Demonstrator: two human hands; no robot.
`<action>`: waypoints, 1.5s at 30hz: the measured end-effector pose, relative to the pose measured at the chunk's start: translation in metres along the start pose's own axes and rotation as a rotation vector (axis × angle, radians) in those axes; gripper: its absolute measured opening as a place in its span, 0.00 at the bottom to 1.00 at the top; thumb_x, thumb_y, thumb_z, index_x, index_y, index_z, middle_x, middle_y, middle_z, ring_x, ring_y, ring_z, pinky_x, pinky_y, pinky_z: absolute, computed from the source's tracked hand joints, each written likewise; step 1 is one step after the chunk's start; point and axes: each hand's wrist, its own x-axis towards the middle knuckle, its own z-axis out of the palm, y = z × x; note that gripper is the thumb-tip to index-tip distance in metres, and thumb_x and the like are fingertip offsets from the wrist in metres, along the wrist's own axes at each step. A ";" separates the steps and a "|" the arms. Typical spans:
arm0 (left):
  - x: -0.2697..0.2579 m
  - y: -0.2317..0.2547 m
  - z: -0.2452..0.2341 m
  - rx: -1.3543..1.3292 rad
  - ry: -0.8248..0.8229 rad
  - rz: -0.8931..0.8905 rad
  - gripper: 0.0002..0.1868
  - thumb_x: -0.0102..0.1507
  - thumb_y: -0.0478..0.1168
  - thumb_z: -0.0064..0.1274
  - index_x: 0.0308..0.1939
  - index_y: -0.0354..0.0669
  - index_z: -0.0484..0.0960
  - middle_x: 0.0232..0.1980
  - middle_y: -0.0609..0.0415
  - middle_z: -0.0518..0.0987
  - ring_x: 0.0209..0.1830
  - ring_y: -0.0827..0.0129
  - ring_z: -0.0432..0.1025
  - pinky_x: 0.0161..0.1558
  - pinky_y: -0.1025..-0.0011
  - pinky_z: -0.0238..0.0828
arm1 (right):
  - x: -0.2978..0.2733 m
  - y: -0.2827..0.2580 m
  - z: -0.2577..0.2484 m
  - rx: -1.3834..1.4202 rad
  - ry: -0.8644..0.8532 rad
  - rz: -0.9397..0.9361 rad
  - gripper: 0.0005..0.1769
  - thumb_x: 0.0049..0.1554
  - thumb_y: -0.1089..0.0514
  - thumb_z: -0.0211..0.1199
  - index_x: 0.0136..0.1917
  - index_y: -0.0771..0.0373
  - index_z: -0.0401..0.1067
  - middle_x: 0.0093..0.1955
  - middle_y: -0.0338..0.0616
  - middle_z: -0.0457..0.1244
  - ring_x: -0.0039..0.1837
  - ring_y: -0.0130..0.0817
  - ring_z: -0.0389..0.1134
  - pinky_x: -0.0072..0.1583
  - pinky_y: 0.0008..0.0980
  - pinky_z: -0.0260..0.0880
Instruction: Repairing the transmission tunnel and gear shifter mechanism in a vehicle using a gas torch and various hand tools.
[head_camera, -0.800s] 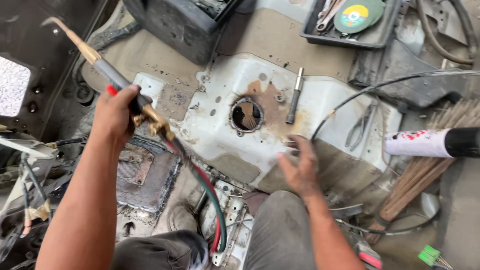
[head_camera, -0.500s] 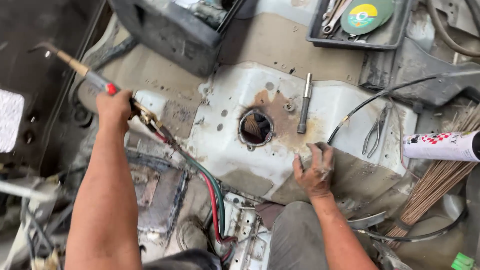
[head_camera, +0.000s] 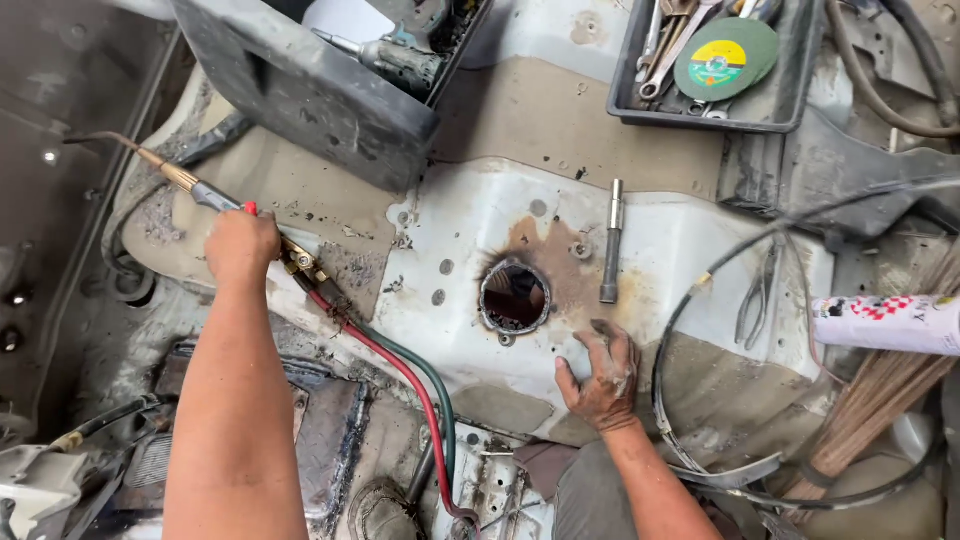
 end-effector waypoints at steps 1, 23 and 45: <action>-0.007 0.000 -0.006 0.000 -0.001 0.005 0.27 0.65 0.52 0.56 0.49 0.25 0.81 0.54 0.31 0.80 0.55 0.37 0.74 0.56 0.50 0.69 | -0.001 0.001 0.001 -0.003 0.003 0.004 0.25 0.47 0.49 0.69 0.55 0.64 0.74 0.63 0.60 0.61 0.64 0.59 0.63 0.65 0.55 0.61; -0.055 -0.080 0.037 -0.541 0.342 0.164 0.22 0.61 0.33 0.66 0.55 0.27 0.77 0.52 0.37 0.80 0.51 0.52 0.77 0.53 0.60 0.72 | 0.069 0.041 -0.080 0.138 0.247 0.305 0.18 0.56 0.59 0.63 0.57 0.69 0.68 0.62 0.55 0.60 0.67 0.47 0.62 0.69 0.44 0.63; -0.224 -0.048 0.065 -1.006 0.554 -0.015 0.18 0.73 0.32 0.53 0.64 0.30 0.68 0.65 0.44 0.70 0.64 0.60 0.67 0.69 0.64 0.64 | 0.053 0.056 -0.028 0.049 0.146 0.181 0.26 0.59 0.61 0.61 0.68 0.71 0.61 0.72 0.65 0.51 0.74 0.61 0.53 0.76 0.60 0.54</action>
